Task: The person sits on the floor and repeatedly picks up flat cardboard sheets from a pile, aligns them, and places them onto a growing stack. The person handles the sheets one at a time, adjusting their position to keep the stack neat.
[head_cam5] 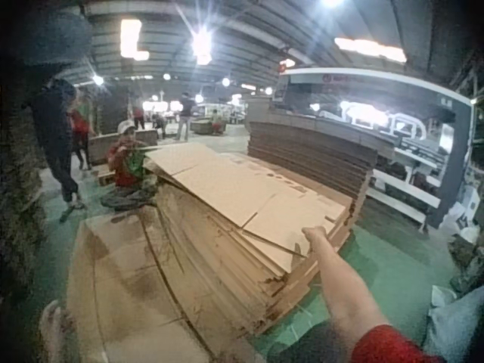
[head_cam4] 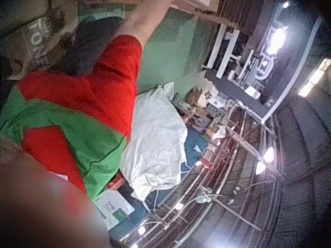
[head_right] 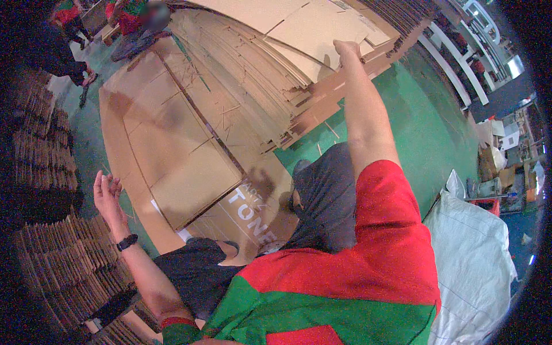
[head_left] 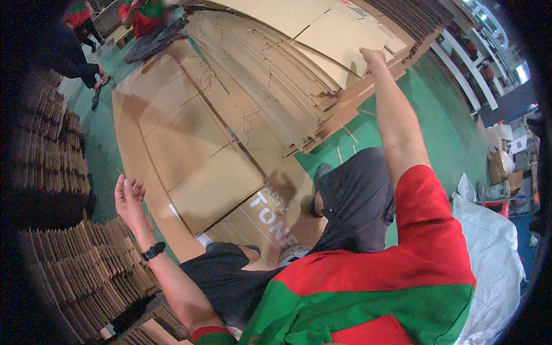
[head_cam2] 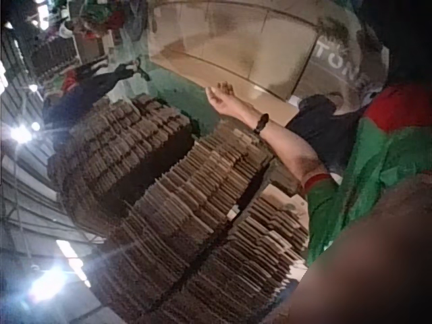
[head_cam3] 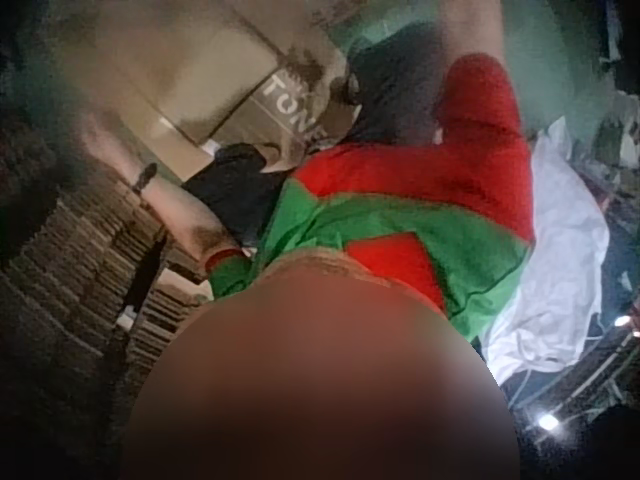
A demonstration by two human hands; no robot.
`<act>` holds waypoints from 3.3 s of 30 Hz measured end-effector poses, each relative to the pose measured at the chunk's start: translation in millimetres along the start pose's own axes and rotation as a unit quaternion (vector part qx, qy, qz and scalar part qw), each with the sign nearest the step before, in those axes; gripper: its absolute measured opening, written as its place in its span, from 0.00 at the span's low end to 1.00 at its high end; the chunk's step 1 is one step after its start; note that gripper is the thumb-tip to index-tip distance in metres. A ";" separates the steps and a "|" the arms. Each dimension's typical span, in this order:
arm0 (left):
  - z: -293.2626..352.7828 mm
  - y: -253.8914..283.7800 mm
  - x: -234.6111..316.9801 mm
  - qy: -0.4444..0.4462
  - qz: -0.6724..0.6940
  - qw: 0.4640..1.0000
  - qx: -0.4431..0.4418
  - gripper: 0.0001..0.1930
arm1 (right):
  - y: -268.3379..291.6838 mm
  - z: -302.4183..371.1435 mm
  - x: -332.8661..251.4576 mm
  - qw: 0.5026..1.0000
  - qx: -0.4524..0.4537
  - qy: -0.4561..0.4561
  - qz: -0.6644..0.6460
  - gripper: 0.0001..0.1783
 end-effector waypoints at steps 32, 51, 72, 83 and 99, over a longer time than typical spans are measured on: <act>174.8 -164.5 -75.0 0.031 -0.332 0.764 -0.552 0.33 | -18.1 326.1 43.9 0.867 -0.282 0.409 -0.036 0.16; 83.5 -78.5 19.3 -0.068 -0.172 0.904 -0.385 0.30 | 3.2 48.4 0.3 0.995 0.014 0.061 0.077 0.28; 69.0 -36.8 6.9 -0.048 -0.190 0.921 -0.338 0.29 | 0.7 45.1 -2.3 0.909 -0.152 -0.027 -0.387 0.17; 119.3 -96.4 -42.8 0.045 -0.154 0.901 -0.402 0.26 | 22.8 208.8 38.7 0.851 -0.429 -0.037 -0.300 0.18; 87.0 -285.3 -26.3 0.271 0.210 0.905 -0.250 0.55 | -2.1 161.4 -35.0 0.599 -0.388 -0.098 -0.693 0.29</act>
Point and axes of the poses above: each hand's wrist, its own z-axis away from the middle knuckle, its own y-axis out of the back of the hand, x = y × z, the point moved 1 cm from there along -z, towards the middle knuckle, and after that the axes turned 6 degrees about -y, right-handed, at the moved point
